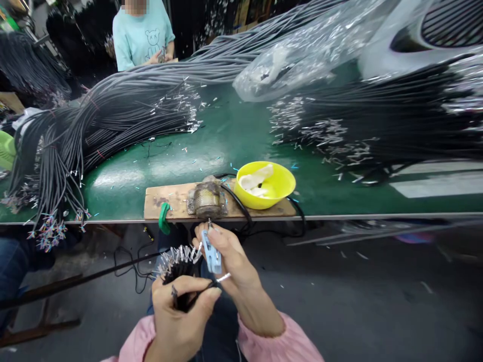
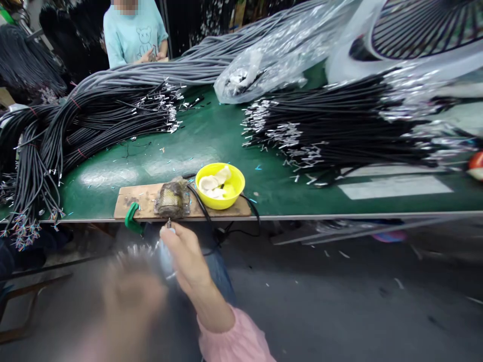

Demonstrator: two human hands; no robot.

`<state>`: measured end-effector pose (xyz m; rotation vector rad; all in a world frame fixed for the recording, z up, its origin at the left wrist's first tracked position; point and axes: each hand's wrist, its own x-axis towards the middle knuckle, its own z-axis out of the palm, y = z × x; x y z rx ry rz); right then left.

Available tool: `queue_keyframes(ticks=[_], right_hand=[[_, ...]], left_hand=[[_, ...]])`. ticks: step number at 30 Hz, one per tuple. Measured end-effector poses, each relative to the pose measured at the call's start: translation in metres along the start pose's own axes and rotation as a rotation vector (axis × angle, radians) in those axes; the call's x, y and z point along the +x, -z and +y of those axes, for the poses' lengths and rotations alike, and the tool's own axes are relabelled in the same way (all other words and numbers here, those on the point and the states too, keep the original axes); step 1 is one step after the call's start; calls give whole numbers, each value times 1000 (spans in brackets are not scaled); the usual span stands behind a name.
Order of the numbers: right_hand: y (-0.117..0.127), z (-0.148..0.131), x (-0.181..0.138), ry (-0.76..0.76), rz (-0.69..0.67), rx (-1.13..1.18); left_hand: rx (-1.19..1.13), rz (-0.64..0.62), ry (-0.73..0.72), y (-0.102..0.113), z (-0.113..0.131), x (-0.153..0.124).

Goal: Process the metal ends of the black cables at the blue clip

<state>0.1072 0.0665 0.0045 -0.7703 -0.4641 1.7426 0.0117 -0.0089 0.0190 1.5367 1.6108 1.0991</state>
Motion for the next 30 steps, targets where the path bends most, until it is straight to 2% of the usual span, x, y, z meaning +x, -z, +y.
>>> queue_keyframes(ticks=[5, 10, 13, 18, 20, 22, 24, 26, 28, 30], right_hand=[[7, 7, 2, -3, 26, 24], [26, 13, 1, -22, 145, -4], [36, 16, -6, 42, 214, -53], [48, 21, -30, 206, 241, -247], [48, 22, -42, 353, 251, -388], [44, 20, -53, 570, 266, -569], [37, 18, -60, 772, 201, -776], [30, 16, -63, 870, 67, -946], [24, 15, -63, 851, -42, -1004], [22, 14, -61, 794, -56, -946]], left_hand=[[0, -17, 6, 1, 1, 0], [-9, -22, 16, 2, -3, -6], [2, -12, 30, 3, -7, -13], [33, -22, 53, 8, -12, -20], [37, -44, 47, 9, -11, -19], [38, -76, 35, 8, -10, -15], [38, -116, 18, 7, -9, -12], [41, -145, 4, 5, -9, -11], [59, -147, 8, 3, -10, -13], [85, -117, 32, 1, -13, -16]])
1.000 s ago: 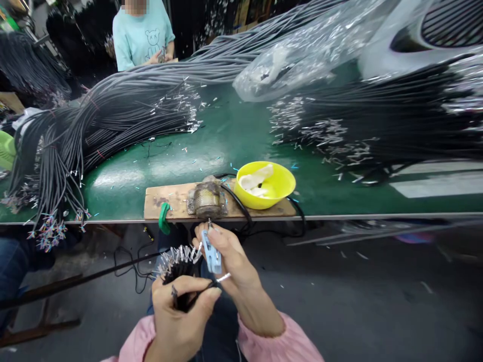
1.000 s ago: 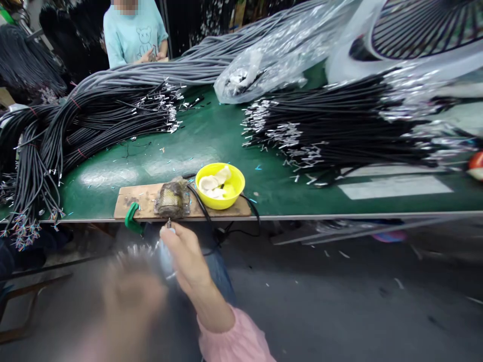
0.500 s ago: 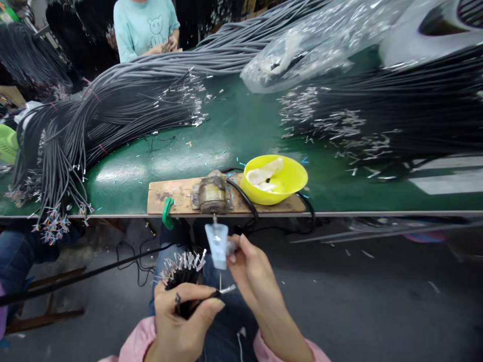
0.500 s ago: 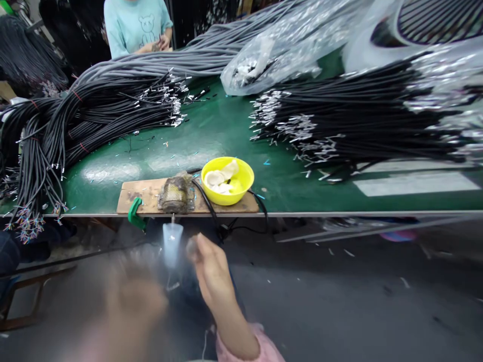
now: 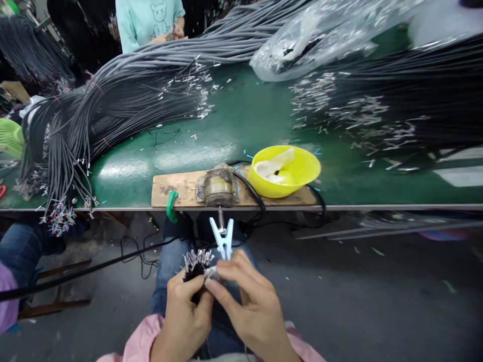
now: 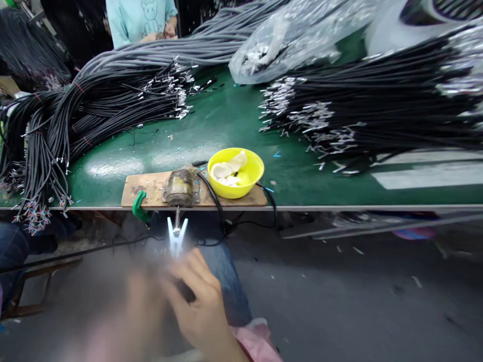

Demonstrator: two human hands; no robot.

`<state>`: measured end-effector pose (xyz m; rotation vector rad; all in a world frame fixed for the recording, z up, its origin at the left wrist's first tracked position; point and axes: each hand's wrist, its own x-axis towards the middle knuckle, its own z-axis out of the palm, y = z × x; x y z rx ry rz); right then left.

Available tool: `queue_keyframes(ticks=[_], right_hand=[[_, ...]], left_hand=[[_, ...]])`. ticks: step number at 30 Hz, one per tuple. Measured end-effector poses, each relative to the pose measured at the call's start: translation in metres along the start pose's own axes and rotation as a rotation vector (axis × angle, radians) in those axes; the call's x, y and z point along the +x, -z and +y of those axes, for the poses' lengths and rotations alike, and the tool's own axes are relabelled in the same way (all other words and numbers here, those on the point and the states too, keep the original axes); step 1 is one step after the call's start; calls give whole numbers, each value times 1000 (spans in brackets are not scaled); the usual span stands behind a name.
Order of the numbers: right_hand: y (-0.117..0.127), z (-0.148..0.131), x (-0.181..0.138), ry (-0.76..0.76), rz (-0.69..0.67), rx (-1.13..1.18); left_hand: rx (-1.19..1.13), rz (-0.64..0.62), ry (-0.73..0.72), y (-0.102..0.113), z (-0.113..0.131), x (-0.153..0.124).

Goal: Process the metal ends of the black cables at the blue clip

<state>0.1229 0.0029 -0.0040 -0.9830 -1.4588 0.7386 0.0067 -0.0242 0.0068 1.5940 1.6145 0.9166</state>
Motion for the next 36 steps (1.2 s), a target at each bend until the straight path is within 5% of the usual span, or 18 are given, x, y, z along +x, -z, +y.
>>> queue_keyframes(ticks=[7, 16, 20, 28, 33, 36], right_hand=[[-1, 3, 4, -187, 41, 246], [-7, 21, -6, -661, 40, 660], [-1, 16, -1, -728, 38, 691], [5, 11, 0, -559, -106, 465], [-6, 10, -11, 20, 187, -62], [-8, 12, -14, 235, 162, -215]], left_hand=[[-12, 117, 102, 2, -7, -8], [-145, -39, 76, 1, -5, -6], [-159, -83, 91, 3, -6, -5], [-186, -40, 140, -1, -14, -9], [-124, 108, 190, -9, -20, -13], [-123, 115, 186, -8, -15, -9]])
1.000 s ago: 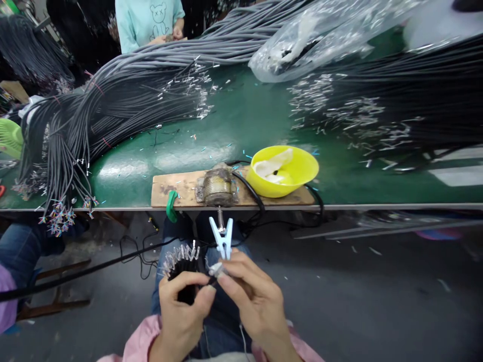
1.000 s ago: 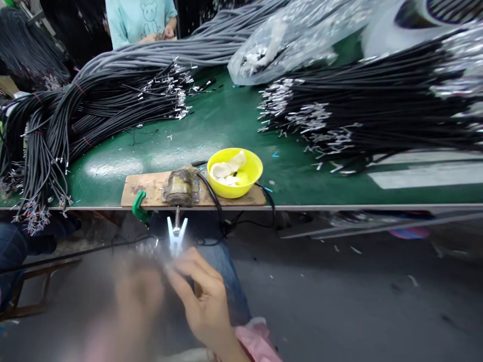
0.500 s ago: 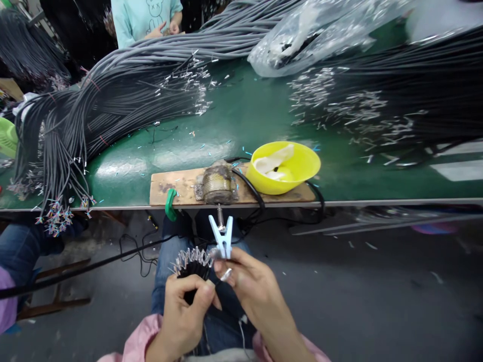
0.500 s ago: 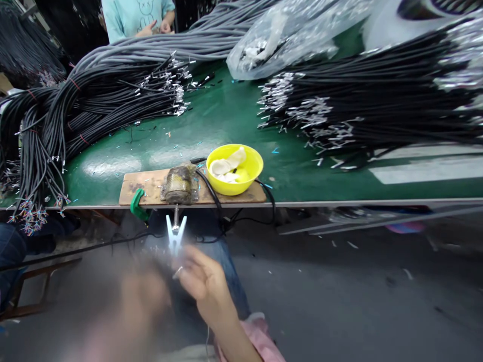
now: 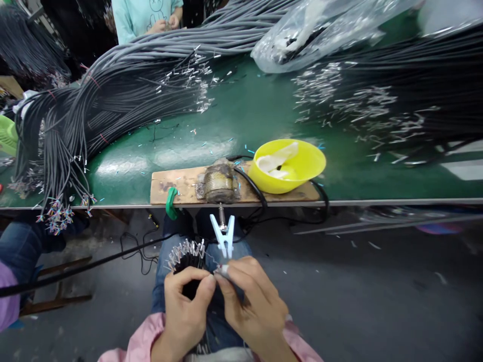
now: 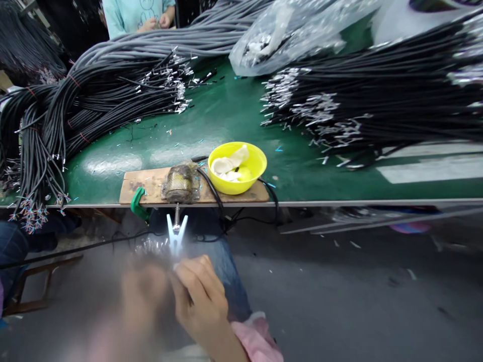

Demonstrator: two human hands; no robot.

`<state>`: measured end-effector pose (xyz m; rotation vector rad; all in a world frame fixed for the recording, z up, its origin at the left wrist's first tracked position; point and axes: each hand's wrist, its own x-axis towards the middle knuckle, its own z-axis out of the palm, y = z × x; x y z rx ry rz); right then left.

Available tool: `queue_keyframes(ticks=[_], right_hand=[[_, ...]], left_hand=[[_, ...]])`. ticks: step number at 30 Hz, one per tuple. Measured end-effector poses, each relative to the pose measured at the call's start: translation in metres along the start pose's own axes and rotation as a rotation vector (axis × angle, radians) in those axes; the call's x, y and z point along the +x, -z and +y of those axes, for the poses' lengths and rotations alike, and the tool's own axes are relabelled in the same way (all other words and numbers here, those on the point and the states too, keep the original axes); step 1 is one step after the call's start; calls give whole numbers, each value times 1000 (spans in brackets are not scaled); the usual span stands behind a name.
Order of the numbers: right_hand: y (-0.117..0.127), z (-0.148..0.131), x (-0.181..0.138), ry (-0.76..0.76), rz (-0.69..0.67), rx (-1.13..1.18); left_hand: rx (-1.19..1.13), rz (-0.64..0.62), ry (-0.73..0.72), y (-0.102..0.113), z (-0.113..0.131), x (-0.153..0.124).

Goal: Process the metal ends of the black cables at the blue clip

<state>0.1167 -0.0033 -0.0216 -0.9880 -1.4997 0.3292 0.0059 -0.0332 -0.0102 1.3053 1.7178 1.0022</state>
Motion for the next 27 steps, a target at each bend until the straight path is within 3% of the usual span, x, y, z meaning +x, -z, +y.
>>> queue_keyframes(ticks=[4, 9, 13, 17, 22, 24, 27], right_hand=[[3, 2, -1, -44, -103, 100], [8, 5, 6, -379, -53, 238], [5, 6, 11, -539, -203, 450], [4, 8, 10, -673, -231, 573], [11, 19, 14, -844, -463, 831], [13, 24, 19, -868, -436, 752], [16, 27, 24, -812, -240, 552]], left_hand=[[-30, -18, -12, 5, 8, 9], [-42, -46, -46, 10, 12, 14], [-25, -58, -58, 9, 12, 11], [-40, -144, -89, 12, 12, 14], [-88, -226, -131, 17, 13, 23], [-75, -192, -137, 17, 13, 22], [-33, -99, -139, 15, 12, 17]])
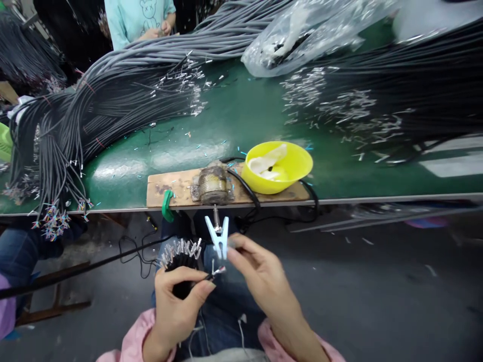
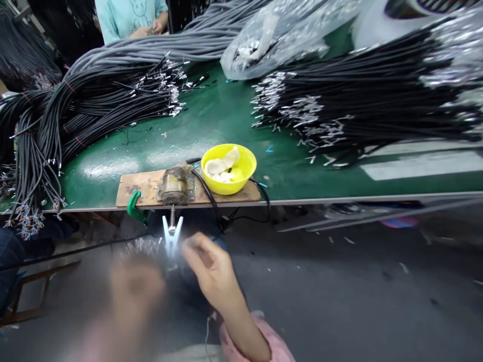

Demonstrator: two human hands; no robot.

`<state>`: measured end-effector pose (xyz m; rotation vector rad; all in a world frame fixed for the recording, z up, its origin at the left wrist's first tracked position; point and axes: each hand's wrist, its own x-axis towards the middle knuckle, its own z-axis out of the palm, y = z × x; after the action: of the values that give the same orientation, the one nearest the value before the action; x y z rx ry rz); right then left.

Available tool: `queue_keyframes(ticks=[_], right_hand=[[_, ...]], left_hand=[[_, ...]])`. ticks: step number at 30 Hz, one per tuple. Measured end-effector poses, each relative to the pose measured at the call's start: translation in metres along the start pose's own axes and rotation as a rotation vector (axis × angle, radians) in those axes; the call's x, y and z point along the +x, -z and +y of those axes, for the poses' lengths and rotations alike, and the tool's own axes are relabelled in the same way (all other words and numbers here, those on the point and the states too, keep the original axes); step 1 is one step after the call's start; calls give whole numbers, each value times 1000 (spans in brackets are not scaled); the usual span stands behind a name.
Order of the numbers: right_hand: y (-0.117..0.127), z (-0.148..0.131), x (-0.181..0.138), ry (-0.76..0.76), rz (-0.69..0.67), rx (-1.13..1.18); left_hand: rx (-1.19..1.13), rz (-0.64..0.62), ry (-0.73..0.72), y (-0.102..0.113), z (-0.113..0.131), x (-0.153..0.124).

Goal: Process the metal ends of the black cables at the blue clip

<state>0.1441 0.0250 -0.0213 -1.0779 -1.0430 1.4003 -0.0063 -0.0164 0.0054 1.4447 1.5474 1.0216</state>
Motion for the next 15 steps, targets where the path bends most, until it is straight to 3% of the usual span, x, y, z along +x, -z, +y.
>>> queue_keyframes(ticks=[2, 6, 10, 15], right_hand=[[-1, -3, -1, 129, 75, -70], [-9, -6, -12, 347, 31, -235], [-18, -4, -20, 537, 91, -365], [-17, 3, -18, 626, 73, -400]], left_hand=[[25, 42, 3, -1, 0, -3], [43, 68, 17, -3, 2, -5], [-3, 32, 41, -5, 4, -2], [-62, -20, 82, -6, -1, -2]])
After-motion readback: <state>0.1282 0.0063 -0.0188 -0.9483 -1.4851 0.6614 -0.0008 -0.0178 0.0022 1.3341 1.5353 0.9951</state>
